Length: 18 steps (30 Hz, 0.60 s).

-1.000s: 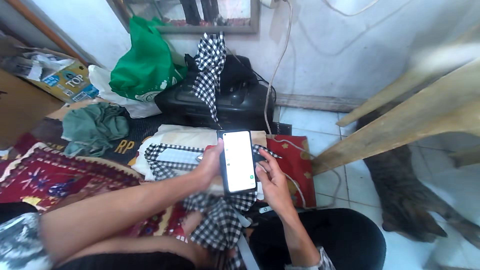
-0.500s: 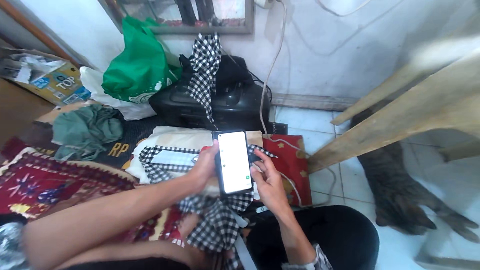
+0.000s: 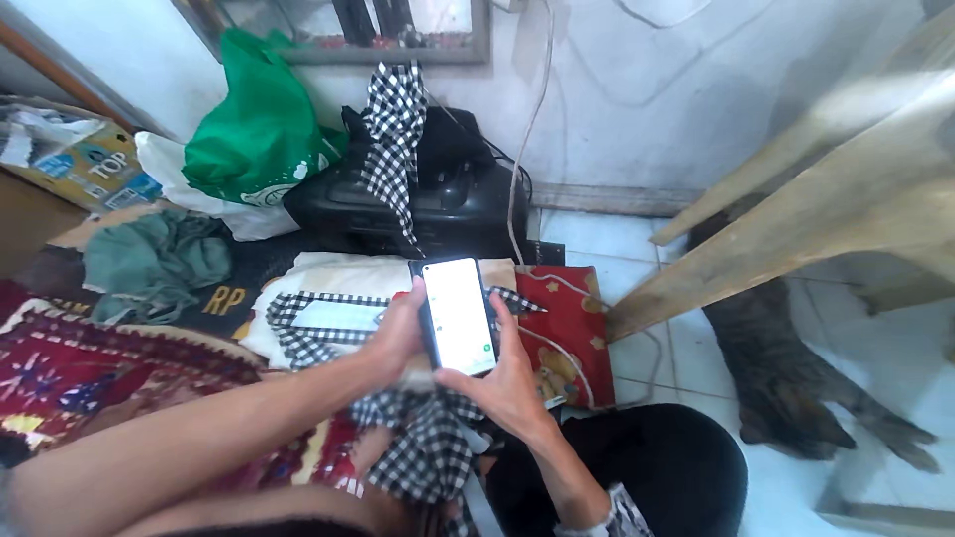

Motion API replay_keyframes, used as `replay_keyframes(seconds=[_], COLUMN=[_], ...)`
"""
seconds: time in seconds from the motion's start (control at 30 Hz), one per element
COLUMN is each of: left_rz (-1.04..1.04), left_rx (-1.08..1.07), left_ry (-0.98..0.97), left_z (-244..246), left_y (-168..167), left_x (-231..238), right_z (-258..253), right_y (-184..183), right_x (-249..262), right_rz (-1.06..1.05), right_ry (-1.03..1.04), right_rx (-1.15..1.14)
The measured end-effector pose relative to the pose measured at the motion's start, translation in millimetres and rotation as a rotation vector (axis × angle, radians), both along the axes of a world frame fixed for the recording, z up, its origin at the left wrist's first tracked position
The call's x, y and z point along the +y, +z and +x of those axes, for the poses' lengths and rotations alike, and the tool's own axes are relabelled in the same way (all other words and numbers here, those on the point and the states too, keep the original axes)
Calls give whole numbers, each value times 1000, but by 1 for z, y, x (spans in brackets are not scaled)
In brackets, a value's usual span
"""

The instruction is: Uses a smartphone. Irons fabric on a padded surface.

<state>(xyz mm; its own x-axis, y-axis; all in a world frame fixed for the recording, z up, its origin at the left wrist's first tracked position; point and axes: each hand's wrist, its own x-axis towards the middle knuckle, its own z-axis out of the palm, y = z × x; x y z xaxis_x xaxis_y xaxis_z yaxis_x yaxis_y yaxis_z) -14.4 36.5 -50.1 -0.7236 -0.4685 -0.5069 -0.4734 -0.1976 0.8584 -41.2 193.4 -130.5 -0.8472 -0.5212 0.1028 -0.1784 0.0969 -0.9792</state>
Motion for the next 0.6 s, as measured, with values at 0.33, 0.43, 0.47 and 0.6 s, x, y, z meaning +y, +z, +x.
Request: replay_keyframes(seconds=[0.33, 0.43, 0.47, 0.6], left_rz=[22, -15, -3, 109], left_rx=[-37, -80, -80, -34], left_ry=[-22, -85, -91, -117], left_z=[3, 4, 3, -6], left_y=[6, 15, 14, 8], left_x=[6, 9, 8, 1], right_z=[8, 7, 6, -7], right_y=[-6, -3, -4, 1], right_x=[-11, -11, -11, -10], right_rz=[74, 127, 137, 210], right_ry=[-79, -94, -103, -113], right_rx=[98, 129, 141, 156])
